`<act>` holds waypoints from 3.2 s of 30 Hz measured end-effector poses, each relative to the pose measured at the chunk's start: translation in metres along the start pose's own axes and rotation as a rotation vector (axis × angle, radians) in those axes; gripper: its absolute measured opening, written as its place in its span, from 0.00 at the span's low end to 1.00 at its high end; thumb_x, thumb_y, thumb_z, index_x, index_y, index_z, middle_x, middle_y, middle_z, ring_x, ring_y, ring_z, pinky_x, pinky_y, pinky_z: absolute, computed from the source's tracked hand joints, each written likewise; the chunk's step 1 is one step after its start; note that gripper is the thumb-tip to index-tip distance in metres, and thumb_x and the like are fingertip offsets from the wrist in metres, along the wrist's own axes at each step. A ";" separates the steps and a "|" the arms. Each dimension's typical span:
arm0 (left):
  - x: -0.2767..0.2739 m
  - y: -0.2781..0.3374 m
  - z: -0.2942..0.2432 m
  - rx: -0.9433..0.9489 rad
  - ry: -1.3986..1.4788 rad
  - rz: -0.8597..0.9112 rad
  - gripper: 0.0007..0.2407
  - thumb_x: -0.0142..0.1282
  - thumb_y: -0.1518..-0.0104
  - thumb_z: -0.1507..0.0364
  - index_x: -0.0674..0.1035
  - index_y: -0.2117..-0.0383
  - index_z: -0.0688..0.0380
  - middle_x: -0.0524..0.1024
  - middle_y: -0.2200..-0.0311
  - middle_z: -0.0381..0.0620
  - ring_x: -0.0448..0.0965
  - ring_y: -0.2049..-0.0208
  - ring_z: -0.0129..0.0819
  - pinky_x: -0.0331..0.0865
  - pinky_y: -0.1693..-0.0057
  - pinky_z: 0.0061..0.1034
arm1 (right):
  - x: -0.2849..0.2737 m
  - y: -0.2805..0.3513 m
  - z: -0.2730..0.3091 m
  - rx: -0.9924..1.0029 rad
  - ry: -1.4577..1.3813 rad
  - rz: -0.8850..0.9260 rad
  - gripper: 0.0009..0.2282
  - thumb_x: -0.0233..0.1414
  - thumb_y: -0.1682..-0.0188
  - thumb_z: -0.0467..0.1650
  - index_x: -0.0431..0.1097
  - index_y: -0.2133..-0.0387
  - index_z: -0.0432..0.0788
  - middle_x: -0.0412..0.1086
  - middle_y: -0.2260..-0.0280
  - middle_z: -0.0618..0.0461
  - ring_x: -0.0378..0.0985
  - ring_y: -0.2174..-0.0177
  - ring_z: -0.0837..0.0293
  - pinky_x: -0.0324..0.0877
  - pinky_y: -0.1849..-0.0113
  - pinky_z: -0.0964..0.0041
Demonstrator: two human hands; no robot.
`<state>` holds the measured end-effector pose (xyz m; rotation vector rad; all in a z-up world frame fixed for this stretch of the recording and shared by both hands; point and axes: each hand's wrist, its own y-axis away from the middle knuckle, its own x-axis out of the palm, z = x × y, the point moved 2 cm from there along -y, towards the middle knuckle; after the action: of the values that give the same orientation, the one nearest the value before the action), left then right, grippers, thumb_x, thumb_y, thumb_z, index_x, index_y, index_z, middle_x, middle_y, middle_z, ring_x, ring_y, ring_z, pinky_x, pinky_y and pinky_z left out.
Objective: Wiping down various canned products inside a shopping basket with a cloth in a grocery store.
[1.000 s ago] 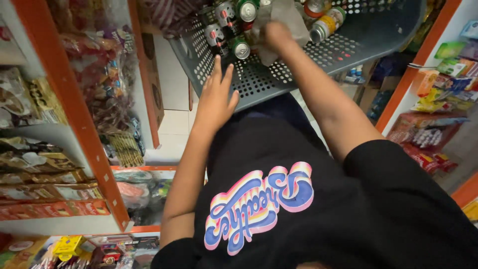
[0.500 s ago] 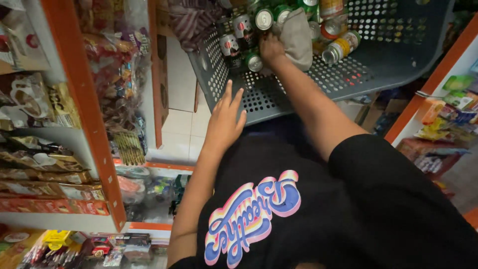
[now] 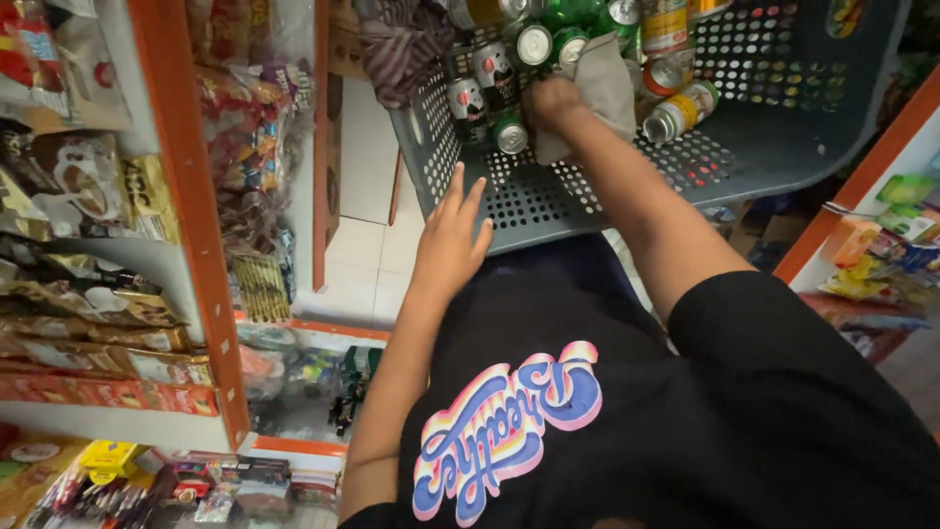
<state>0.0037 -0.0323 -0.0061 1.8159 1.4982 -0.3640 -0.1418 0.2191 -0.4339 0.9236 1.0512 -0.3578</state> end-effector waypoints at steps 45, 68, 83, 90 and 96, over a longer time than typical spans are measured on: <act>-0.106 -0.045 -0.150 0.544 0.218 -0.342 0.26 0.74 0.66 0.69 0.78 0.57 0.62 0.81 0.62 0.53 0.81 0.64 0.50 0.73 0.54 0.37 | -0.579 0.280 0.203 -0.172 -0.472 -0.804 0.26 0.66 0.53 0.35 0.64 0.46 0.34 0.63 0.42 0.37 0.63 0.43 0.34 0.48 0.36 0.35; -0.154 -0.001 -0.193 0.697 0.177 -0.486 0.32 0.78 0.68 0.70 0.76 0.51 0.64 0.81 0.57 0.52 0.82 0.57 0.50 0.74 0.47 0.37 | -0.627 0.310 0.154 -0.170 -0.857 -1.095 0.12 0.51 0.39 0.35 0.66 0.58 0.35 0.63 0.65 0.50 0.61 0.66 0.59 0.61 0.60 0.64; -0.097 -0.019 -0.162 0.556 0.688 -0.159 0.36 0.79 0.68 0.72 0.72 0.48 0.71 0.79 0.55 0.53 0.81 0.57 0.40 0.75 0.46 0.29 | -0.620 0.308 0.164 -0.839 -0.820 -0.651 0.10 0.52 0.61 0.33 0.66 0.89 0.43 0.74 0.76 0.54 0.66 0.61 0.49 0.51 0.41 0.47; -0.139 -0.021 -0.186 0.591 0.580 -0.073 0.32 0.72 0.74 0.71 0.77 0.53 0.64 0.82 0.62 0.46 0.77 0.66 0.37 0.72 0.53 0.28 | -0.610 0.296 0.130 -0.666 -1.200 -0.746 0.19 0.47 0.49 0.44 0.69 0.77 0.41 0.70 0.74 0.48 0.70 0.64 0.50 0.61 0.42 0.53; -0.118 -0.016 -0.162 0.588 0.861 -0.095 0.33 0.74 0.68 0.75 0.71 0.50 0.63 0.74 0.58 0.46 0.72 0.58 0.34 0.69 0.50 0.28 | -0.631 0.317 0.180 -0.683 -0.428 -0.782 0.18 0.62 0.55 0.40 0.78 0.62 0.37 0.75 0.56 0.47 0.65 0.49 0.41 0.55 0.44 0.42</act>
<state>-0.0819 -0.0046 0.1739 2.5601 2.2228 -0.0432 -0.1353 0.1613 0.2927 -0.2071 0.9939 -0.7409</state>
